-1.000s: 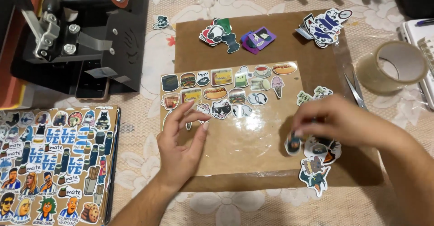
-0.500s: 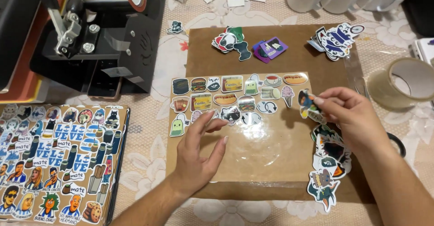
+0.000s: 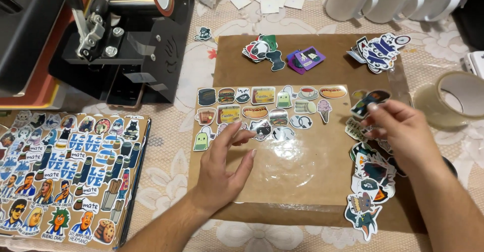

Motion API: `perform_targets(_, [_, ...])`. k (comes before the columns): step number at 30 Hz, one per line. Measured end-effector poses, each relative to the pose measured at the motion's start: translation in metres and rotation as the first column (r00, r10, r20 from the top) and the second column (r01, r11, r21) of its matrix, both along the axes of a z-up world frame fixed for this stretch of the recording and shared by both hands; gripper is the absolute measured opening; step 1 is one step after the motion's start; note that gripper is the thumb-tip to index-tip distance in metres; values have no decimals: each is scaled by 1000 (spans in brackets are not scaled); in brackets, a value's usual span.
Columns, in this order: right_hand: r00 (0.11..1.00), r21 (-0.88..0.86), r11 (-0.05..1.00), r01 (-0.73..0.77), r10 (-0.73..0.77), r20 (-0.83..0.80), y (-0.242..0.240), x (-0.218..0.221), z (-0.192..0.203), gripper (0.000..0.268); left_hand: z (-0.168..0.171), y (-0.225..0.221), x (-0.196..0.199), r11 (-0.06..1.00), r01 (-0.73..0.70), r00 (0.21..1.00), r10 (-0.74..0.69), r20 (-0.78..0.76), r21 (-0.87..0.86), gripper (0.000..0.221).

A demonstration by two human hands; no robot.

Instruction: Organizing and applying stickers to a backing sheet, which involves picking them up, peeling off the backing, and placing them precisely.

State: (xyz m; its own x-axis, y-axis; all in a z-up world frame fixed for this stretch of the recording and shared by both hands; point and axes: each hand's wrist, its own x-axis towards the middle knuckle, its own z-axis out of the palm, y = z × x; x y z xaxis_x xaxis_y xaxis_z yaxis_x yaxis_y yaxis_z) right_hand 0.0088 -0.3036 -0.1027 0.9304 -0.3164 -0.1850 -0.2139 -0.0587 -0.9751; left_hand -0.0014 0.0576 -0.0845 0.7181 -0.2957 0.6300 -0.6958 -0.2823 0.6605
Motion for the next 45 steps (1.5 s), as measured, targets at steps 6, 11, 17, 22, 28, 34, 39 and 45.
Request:
perform_targets(6, [993, -268, 957, 111, -95, 73, -3, 3, 22, 17, 18, -5, 2, 930, 278, 946, -221, -238, 240, 102])
perform_targets(11, [991, -557, 822, 121, -72, 109, 4, 0, 33, 46, 10, -7, -6, 692, 519, 854, -396, -337, 502, 111])
perform_targets(17, [980, -941, 319, 112, 122, 159, -13, -5, 39, 42, 18, 5, 3, 593, 513, 858, -325, -398, 621, 123])
perform_targets(22, [646, -516, 388, -763, 474, -599, -21, -14, 58, 76, 20, 10, 4, 591, 495, 869, -318, -379, 637, 126])
perform_targets(28, [383, -462, -51, -885, 485, -786, 48, -45, 77, 64, 23, 6, 4, 608, 485, 874, -307, -377, 628, 132])
perform_targets(34, [420, -493, -120, -862, 376, -826, 57, -39, 80, 26, 16, 6, 1, 597, 463, 886, -295, -357, 656, 122])
perform_targets(39, [607, -539, 297, -788, 524, -598, 14, -20, 67, 16, 17, 6, 0, 610, 457, 889, -303, -342, 648, 119])
perform_targets(45, [619, -404, 490, -773, 720, -312, 22, -17, 64, 32, 21, 5, -1, 609, 463, 886, -298, -355, 644, 119])
